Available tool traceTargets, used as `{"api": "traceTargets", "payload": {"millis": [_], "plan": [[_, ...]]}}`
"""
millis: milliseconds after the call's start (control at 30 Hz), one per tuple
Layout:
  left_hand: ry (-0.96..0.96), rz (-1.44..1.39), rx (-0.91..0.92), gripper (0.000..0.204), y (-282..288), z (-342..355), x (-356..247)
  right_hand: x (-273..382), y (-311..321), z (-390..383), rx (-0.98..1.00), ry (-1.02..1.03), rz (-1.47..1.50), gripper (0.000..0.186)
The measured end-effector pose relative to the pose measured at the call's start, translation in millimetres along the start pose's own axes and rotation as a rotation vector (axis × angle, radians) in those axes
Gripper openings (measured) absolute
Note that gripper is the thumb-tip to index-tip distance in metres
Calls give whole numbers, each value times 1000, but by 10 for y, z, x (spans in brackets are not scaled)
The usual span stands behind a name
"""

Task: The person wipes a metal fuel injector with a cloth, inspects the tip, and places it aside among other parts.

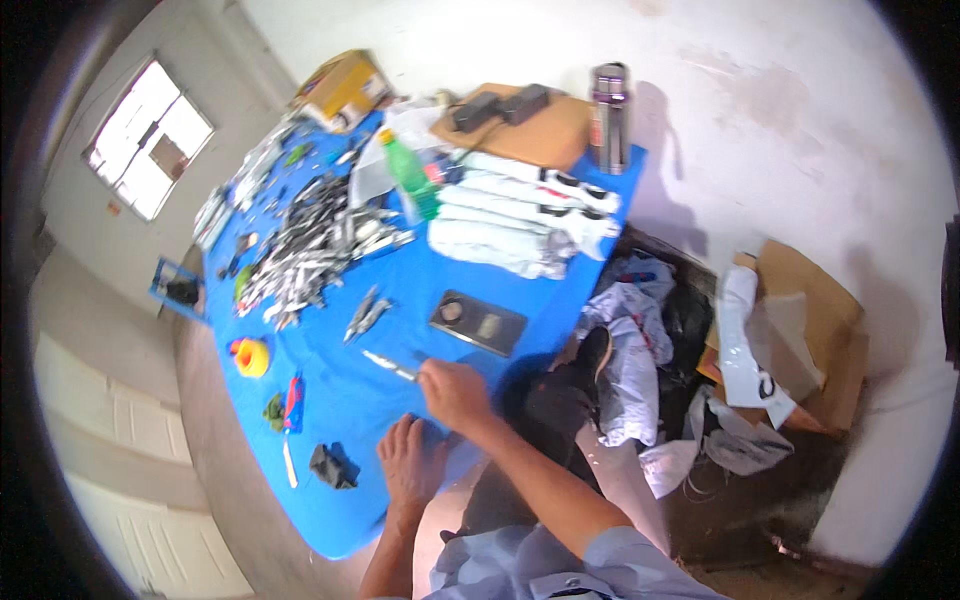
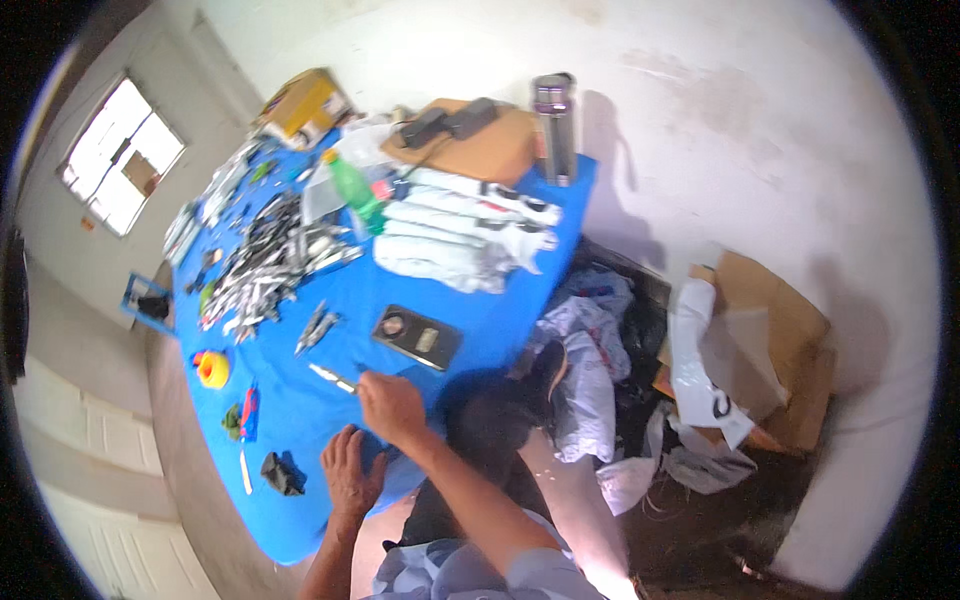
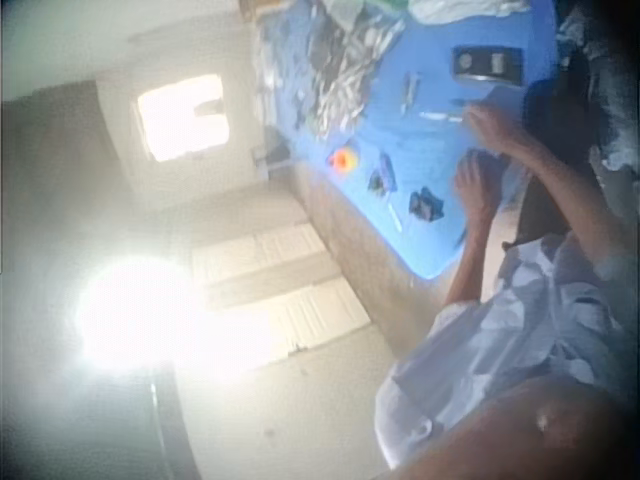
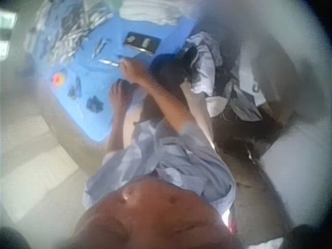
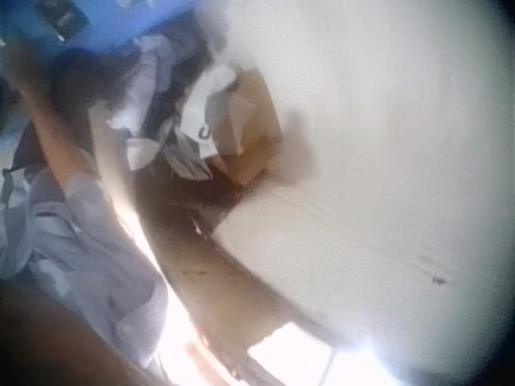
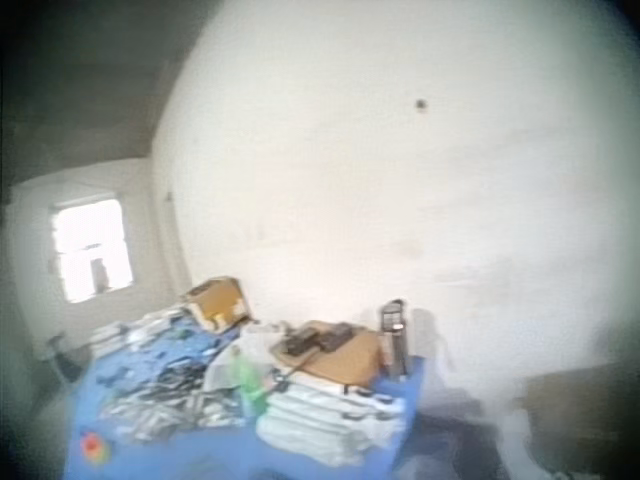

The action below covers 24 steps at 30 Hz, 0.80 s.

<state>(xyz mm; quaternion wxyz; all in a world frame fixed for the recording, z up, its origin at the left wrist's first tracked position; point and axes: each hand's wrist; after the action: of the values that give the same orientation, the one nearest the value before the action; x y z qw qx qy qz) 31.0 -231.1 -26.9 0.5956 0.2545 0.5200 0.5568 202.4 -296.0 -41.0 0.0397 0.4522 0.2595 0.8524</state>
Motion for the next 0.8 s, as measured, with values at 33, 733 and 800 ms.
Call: {"api": "traceTargets", "payload": {"millis": [33,733,800], "plan": [[4,5,14,61,10,-4,1,-26,-15,-13,4,16,-33,15],[-28,-357,-233,27,18,-146,195,-40,4,-83,25,17,-114,13],[22,-383,-314,25,106,-226,194,37,-3,-133,34,-34,-33,12]]}}
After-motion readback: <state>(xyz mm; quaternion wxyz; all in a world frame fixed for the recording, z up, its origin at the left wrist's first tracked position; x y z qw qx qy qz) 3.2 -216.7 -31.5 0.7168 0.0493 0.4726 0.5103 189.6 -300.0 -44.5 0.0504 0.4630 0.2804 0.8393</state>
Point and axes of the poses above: each hand's wrist, its own z-axis towards the middle knuckle, its own y-axis out of the back of the hand, x = y × z, and after that the axes turned 13 degrees about -z, right-handed
